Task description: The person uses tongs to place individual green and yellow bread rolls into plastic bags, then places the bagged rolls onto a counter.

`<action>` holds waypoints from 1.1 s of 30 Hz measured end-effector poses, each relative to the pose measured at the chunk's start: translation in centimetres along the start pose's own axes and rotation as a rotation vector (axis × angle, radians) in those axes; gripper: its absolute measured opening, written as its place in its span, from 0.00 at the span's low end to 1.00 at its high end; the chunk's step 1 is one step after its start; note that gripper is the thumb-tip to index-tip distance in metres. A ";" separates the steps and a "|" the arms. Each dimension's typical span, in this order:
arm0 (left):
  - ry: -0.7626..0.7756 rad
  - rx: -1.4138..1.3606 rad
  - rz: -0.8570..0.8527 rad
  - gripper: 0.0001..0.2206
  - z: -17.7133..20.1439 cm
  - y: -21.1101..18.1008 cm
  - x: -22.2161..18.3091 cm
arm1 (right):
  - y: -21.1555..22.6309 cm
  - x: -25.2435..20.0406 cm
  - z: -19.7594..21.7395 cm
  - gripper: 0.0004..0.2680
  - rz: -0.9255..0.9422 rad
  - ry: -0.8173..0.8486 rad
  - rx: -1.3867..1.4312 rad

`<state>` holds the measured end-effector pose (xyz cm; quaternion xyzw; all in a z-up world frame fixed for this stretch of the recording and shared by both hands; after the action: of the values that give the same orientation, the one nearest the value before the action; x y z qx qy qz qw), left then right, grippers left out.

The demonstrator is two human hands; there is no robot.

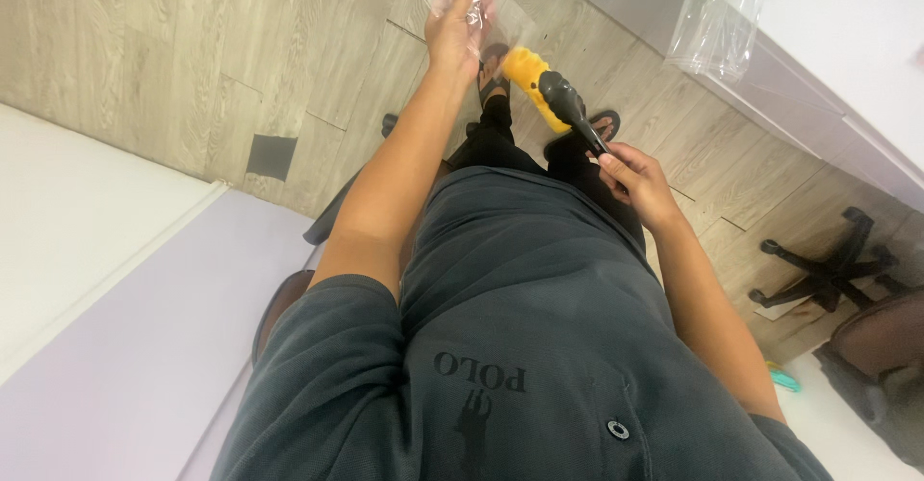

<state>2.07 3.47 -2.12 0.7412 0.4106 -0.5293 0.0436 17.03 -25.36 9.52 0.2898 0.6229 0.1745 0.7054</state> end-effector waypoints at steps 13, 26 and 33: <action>0.301 0.170 0.098 0.30 -2.0 -0.2 -3.4 | -0.3 1.5 0.2 0.12 0.070 -0.095 0.068; 0.319 0.389 -0.070 0.32 -1.2 1.7 0.2 | -2.5 0.3 0.2 0.11 -0.011 -0.114 0.068; 0.274 0.601 0.099 0.24 -2.9 3.9 -2.2 | -4.4 0.2 1.4 0.12 0.016 -0.116 0.146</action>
<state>6.54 1.09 -0.48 0.8042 0.2015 -0.5195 -0.2069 17.96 -28.89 6.72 0.3553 0.5896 0.1170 0.7159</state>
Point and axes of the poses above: each hand's wrist, its own x-axis towards the middle knuckle, its own z-axis out of the back of the hand, y = z × x, the point moved 7 cm from there along x, towards the middle knuckle, and after that the axes turned 12 degrees about -x, right-handed, at the moved point
